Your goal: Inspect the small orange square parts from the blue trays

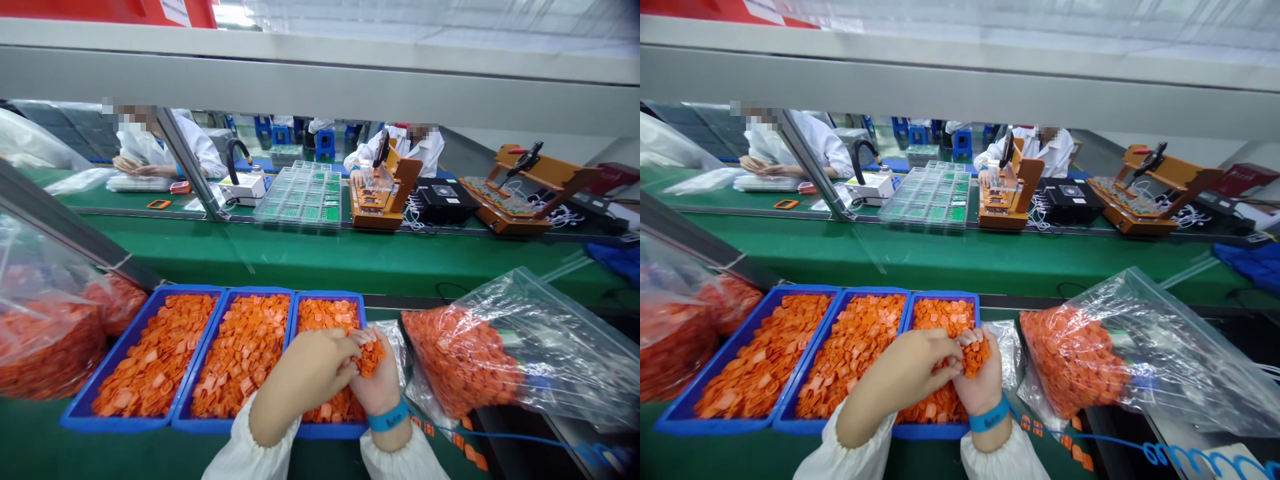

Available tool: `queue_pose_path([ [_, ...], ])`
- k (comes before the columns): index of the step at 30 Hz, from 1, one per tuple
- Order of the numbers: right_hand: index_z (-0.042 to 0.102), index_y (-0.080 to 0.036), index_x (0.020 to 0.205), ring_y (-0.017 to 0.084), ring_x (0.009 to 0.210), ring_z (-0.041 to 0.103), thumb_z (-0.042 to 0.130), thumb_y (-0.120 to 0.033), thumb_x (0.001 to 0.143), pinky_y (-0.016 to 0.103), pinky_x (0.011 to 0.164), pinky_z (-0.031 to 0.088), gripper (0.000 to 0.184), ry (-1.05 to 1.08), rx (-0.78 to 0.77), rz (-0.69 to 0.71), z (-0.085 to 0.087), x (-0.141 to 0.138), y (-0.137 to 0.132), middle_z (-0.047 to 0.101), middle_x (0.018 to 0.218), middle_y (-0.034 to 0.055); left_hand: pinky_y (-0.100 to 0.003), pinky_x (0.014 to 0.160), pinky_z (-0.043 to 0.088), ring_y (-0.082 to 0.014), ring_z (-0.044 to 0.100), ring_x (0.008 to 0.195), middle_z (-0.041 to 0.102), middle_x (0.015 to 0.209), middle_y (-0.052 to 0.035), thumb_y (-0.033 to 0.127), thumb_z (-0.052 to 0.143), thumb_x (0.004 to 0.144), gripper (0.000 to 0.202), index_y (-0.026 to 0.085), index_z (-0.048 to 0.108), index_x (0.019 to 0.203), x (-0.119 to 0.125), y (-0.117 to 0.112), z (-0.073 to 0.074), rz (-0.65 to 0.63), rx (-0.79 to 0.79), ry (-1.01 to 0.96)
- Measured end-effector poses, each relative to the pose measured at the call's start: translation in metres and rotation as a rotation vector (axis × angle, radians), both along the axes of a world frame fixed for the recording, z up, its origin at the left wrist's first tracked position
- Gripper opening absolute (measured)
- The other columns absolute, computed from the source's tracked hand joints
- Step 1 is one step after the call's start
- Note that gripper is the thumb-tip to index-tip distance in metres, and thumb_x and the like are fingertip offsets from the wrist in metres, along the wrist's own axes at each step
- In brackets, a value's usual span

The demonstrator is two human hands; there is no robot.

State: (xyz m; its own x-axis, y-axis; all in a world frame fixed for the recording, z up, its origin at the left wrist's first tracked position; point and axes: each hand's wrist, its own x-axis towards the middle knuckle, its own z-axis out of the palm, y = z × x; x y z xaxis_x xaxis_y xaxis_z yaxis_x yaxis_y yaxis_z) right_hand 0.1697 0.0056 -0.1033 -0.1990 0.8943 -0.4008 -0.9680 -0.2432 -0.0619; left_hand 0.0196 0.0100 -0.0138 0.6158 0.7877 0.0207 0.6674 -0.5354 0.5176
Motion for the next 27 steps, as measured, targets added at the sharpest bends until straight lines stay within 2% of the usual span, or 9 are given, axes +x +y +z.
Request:
queue_pose_path([
  [5,0.048,-0.024,0.065,0.008,0.057,0.061,0.080,-0.020,0.078,0.019,0.065,0.059,0.035,-0.006,-0.012,-0.016,-0.002,-0.001,0.001,0.057,0.061,-0.0088,-0.037,0.077,0.058,-0.0293,0.076,0.089,0.079,0.097,-0.0081,0.016,0.067,0.089,0.019,0.023,0.077,0.103,0.023,0.001,-0.013,-0.059,-0.003,0.074],
  [9,0.048,-0.024,0.065,0.008,0.057,0.061,0.077,-0.019,0.080,0.021,0.064,0.059,0.033,-0.005,-0.018,-0.028,-0.002,-0.001,0.001,0.058,0.062,-0.0084,-0.040,0.078,0.060,-0.0309,0.077,0.090,0.080,0.099,-0.0082,0.014,0.067,0.089,0.021,0.022,0.078,0.105,0.026,0.001,-0.011,-0.074,-0.010,0.115],
  [22,0.048,-0.023,0.063,0.009,0.057,0.061,0.079,-0.018,0.077,0.020,0.064,0.059,0.034,0.033,-0.050,-0.025,0.002,-0.001,0.001,0.057,0.061,-0.0078,-0.037,0.075,0.059,-0.0280,0.076,0.087,0.079,0.097,-0.0024,0.019,0.067,0.094,0.015,0.025,0.079,0.100,0.025,0.004,-0.010,-0.132,-0.023,0.158],
  [27,0.048,-0.023,0.063,0.008,0.057,0.061,0.081,-0.018,0.075,0.021,0.064,0.059,0.035,0.035,-0.048,-0.025,0.003,-0.001,0.001,0.057,0.061,-0.0080,-0.037,0.076,0.059,-0.0277,0.075,0.088,0.079,0.098,-0.0039,0.021,0.067,0.096,0.016,0.024,0.081,0.103,0.026,0.006,-0.006,-0.132,-0.033,0.180],
])
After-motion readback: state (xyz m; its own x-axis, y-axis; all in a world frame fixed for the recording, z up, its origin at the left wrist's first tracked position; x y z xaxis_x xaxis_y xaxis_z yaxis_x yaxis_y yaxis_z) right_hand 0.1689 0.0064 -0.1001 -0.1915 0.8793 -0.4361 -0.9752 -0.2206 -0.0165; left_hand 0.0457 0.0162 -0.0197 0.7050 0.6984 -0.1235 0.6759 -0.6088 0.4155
